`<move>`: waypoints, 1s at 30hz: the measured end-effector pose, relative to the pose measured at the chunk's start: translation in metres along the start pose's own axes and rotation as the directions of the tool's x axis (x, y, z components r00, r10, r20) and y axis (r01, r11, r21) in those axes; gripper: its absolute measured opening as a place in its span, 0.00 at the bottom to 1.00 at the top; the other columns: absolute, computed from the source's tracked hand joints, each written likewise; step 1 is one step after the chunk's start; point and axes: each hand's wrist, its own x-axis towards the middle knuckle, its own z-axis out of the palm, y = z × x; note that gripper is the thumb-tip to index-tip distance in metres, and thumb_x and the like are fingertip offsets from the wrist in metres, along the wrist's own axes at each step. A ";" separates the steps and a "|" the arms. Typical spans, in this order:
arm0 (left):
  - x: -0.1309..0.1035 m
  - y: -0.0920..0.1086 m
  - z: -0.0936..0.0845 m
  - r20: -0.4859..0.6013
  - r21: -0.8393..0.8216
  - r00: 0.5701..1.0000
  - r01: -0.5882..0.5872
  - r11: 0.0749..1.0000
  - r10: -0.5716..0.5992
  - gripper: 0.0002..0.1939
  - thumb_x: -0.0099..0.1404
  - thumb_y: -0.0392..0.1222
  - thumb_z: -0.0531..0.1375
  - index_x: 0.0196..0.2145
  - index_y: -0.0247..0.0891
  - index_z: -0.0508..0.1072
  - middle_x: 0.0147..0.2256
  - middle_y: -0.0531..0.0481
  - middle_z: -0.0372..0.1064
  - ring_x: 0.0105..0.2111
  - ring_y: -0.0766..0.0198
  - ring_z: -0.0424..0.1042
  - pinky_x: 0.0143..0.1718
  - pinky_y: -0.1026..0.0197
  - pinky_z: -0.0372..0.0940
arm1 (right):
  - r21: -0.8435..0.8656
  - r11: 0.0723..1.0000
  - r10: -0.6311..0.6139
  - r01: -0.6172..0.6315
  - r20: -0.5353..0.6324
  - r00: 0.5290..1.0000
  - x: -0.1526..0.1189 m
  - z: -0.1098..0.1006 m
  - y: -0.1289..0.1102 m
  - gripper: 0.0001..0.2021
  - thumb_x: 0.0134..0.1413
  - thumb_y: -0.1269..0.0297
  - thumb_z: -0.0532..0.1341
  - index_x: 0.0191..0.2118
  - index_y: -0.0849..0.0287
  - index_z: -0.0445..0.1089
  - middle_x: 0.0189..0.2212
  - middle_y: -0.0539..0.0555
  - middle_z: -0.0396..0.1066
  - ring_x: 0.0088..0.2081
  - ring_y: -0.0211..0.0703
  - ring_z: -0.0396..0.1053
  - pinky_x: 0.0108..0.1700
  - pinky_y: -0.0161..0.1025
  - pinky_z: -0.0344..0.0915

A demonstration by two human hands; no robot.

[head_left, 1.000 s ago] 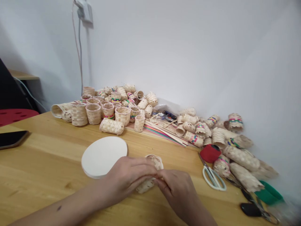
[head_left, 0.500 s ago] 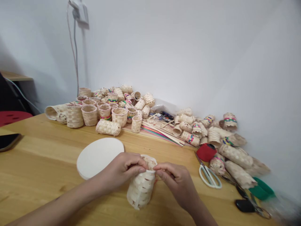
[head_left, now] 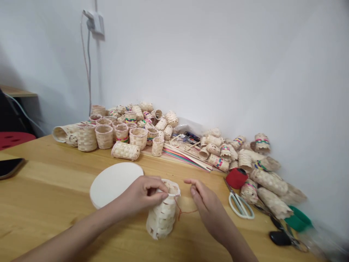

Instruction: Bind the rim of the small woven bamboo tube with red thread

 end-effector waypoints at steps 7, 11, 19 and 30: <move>0.003 -0.007 -0.004 0.009 -0.068 1.000 0.011 0.998 -0.010 0.13 0.59 0.45 0.60 0.30 0.32 0.79 0.26 0.49 0.70 0.25 0.67 0.63 0.25 0.67 0.53 | -0.083 0.976 -0.196 0.200 0.058 0.979 0.003 -0.014 -0.017 0.11 0.63 0.69 0.52 0.42 0.55 0.72 0.35 0.51 0.76 0.38 0.41 0.73 0.41 0.35 0.65; 0.001 -0.004 -0.005 0.054 -0.074 0.998 -0.030 0.997 0.034 0.10 0.59 0.42 0.61 0.29 0.33 0.80 0.26 0.49 0.68 0.25 0.67 0.63 0.26 0.67 0.53 | -0.092 0.963 -0.244 0.253 0.093 0.965 0.005 -0.016 -0.021 0.09 0.62 0.71 0.56 0.38 0.55 0.73 0.35 0.50 0.77 0.37 0.39 0.73 0.40 0.33 0.64; -0.001 0.003 -0.008 0.136 -0.105 0.988 -0.056 0.993 0.070 0.10 0.59 0.42 0.61 0.32 0.34 0.80 0.27 0.49 0.69 0.28 0.66 0.65 0.28 0.67 0.55 | -0.242 0.924 -0.261 0.296 0.164 0.951 0.012 -0.014 -0.023 0.08 0.61 0.70 0.58 0.37 0.54 0.75 0.31 0.51 0.70 0.36 0.41 0.67 0.35 0.34 0.60; -0.004 0.004 -0.009 0.167 -0.112 0.980 -0.091 0.990 0.109 0.07 0.61 0.38 0.61 0.30 0.36 0.79 0.28 0.51 0.68 0.29 0.67 0.66 0.29 0.68 0.56 | -0.237 0.907 -0.278 0.348 0.287 0.917 0.016 -0.016 -0.028 0.11 0.63 0.70 0.56 0.37 0.50 0.76 0.31 0.50 0.67 0.35 0.39 0.65 0.34 0.33 0.57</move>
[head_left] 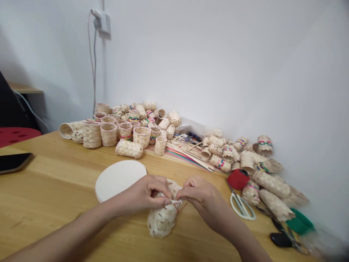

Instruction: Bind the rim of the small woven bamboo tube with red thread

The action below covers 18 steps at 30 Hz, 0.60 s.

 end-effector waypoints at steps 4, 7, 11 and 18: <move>0.000 0.001 -0.001 0.015 -0.006 1.000 -0.013 1.000 0.013 0.07 0.61 0.37 0.61 0.31 0.35 0.79 0.29 0.50 0.70 0.30 0.66 0.67 0.30 0.68 0.57 | -0.005 1.000 -0.021 0.021 0.003 1.000 0.001 -0.001 0.001 0.12 0.62 0.72 0.57 0.36 0.51 0.76 0.31 0.49 0.67 0.34 0.38 0.65 0.33 0.33 0.55; 0.000 0.003 -0.001 0.023 0.001 0.999 -0.024 1.000 0.024 0.07 0.61 0.36 0.61 0.30 0.33 0.79 0.29 0.50 0.70 0.29 0.66 0.66 0.30 0.68 0.57 | -0.016 0.999 -0.027 0.028 0.019 0.999 0.002 -0.002 0.000 0.12 0.61 0.73 0.57 0.36 0.50 0.76 0.30 0.49 0.67 0.34 0.38 0.65 0.32 0.33 0.54; -0.001 0.004 0.000 0.025 -0.010 0.999 -0.030 1.000 0.030 0.06 0.60 0.35 0.61 0.29 0.33 0.79 0.28 0.50 0.69 0.29 0.67 0.66 0.29 0.68 0.57 | 0.004 0.999 -0.044 0.044 0.044 0.998 0.003 -0.003 -0.001 0.12 0.62 0.73 0.56 0.35 0.51 0.76 0.31 0.49 0.67 0.35 0.38 0.65 0.33 0.33 0.54; -0.001 0.002 0.001 0.055 -0.003 0.997 -0.053 0.999 0.053 0.07 0.61 0.36 0.61 0.32 0.34 0.80 0.29 0.49 0.71 0.30 0.66 0.67 0.31 0.68 0.58 | 0.125 0.982 -0.151 0.140 0.085 0.985 0.010 -0.005 0.006 0.12 0.64 0.69 0.55 0.34 0.53 0.76 0.30 0.48 0.68 0.36 0.36 0.66 0.35 0.32 0.56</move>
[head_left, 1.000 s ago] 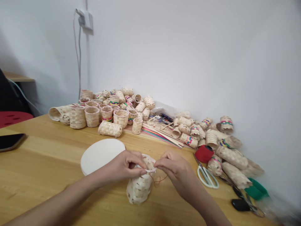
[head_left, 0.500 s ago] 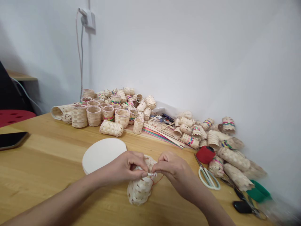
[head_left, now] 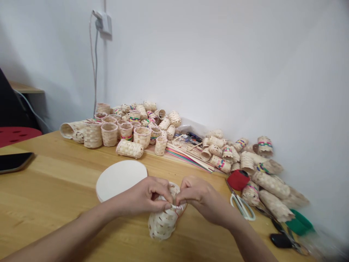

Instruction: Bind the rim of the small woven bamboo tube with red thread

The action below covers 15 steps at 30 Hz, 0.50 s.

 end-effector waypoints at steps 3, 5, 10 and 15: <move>0.000 -0.001 0.000 0.009 -0.003 1.000 -0.017 1.000 0.017 0.07 0.62 0.38 0.61 0.33 0.34 0.80 0.30 0.49 0.71 0.31 0.65 0.68 0.32 0.67 0.59 | 0.015 0.998 -0.065 0.065 0.024 0.998 0.005 -0.001 0.005 0.13 0.64 0.67 0.55 0.33 0.54 0.77 0.29 0.49 0.67 0.34 0.36 0.65 0.35 0.32 0.57; 0.000 -0.002 0.000 0.017 -0.006 0.999 -0.028 1.000 0.028 0.07 0.62 0.38 0.61 0.33 0.34 0.80 0.30 0.48 0.71 0.31 0.65 0.68 0.32 0.67 0.59 | 0.006 0.996 -0.091 0.090 0.034 0.995 0.008 -0.001 0.006 0.14 0.64 0.67 0.55 0.32 0.55 0.77 0.27 0.48 0.67 0.33 0.36 0.65 0.34 0.32 0.56; 0.001 -0.004 -0.001 -0.005 0.035 1.000 -0.023 0.999 0.023 0.08 0.62 0.40 0.61 0.32 0.35 0.79 0.27 0.51 0.67 0.29 0.67 0.65 0.29 0.68 0.56 | -0.028 0.993 -0.113 0.114 0.046 0.993 0.012 0.002 0.004 0.13 0.64 0.66 0.56 0.33 0.53 0.77 0.27 0.48 0.68 0.33 0.36 0.65 0.37 0.34 0.56; 0.002 -0.008 -0.003 -0.015 0.000 1.000 -0.018 1.000 0.018 0.12 0.63 0.45 0.61 0.31 0.34 0.79 0.27 0.50 0.68 0.29 0.66 0.66 0.30 0.67 0.58 | 0.071 0.997 -0.041 0.038 0.052 0.998 0.013 -0.002 0.004 0.10 0.63 0.66 0.57 0.35 0.56 0.76 0.31 0.49 0.72 0.35 0.37 0.68 0.40 0.33 0.59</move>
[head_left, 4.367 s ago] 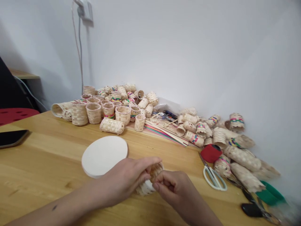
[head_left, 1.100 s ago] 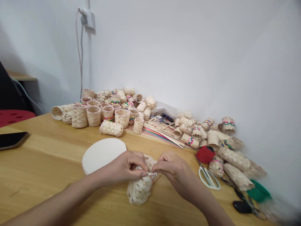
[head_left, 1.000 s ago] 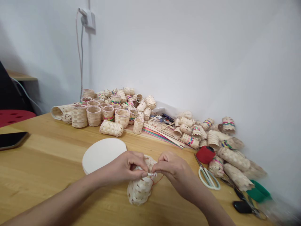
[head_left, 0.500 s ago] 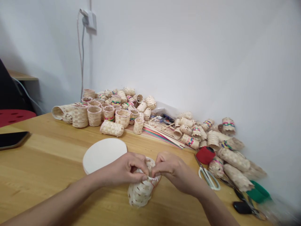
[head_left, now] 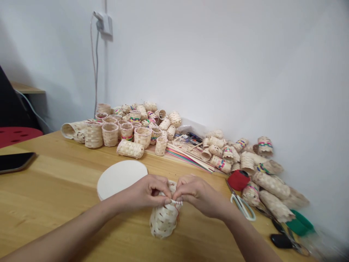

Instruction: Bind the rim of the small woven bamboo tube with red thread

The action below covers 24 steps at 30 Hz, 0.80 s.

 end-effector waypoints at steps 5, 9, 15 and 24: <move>-0.001 -0.001 -0.001 0.016 -0.005 1.000 0.004 1.000 -0.004 0.13 0.64 0.47 0.60 0.31 0.34 0.79 0.28 0.50 0.68 0.29 0.66 0.66 0.31 0.68 0.58 | 0.109 0.990 0.092 -0.094 0.023 0.995 0.001 -0.008 0.000 0.07 0.61 0.71 0.58 0.37 0.56 0.73 0.33 0.48 0.73 0.37 0.37 0.68 0.41 0.33 0.60; -0.001 0.000 0.000 0.008 0.021 1.000 0.007 1.000 -0.007 0.14 0.63 0.49 0.60 0.30 0.35 0.78 0.28 0.50 0.68 0.29 0.66 0.66 0.30 0.68 0.57 | 0.084 0.988 0.131 -0.130 -0.006 0.991 0.004 -0.004 -0.006 0.06 0.56 0.75 0.60 0.34 0.56 0.70 0.30 0.46 0.72 0.34 0.37 0.67 0.40 0.33 0.59; 0.001 -0.005 0.000 -0.081 0.021 0.994 0.079 0.997 -0.077 0.14 0.62 0.48 0.60 0.30 0.33 0.77 0.28 0.50 0.69 0.29 0.65 0.66 0.30 0.67 0.58 | -0.013 0.995 0.090 -0.096 -0.248 0.965 -0.002 0.001 -0.008 0.07 0.62 0.71 0.56 0.41 0.56 0.70 0.38 0.51 0.74 0.41 0.41 0.68 0.45 0.39 0.61; 0.003 -0.006 0.003 -0.087 0.017 0.984 0.160 0.987 -0.158 0.13 0.62 0.46 0.59 0.33 0.33 0.76 0.28 0.51 0.68 0.28 0.65 0.63 0.29 0.66 0.56 | -0.362 0.932 -0.139 0.012 -0.326 0.935 -0.008 0.029 -0.007 0.09 0.65 0.66 0.55 0.36 0.55 0.71 0.33 0.51 0.73 0.36 0.42 0.64 0.37 0.39 0.58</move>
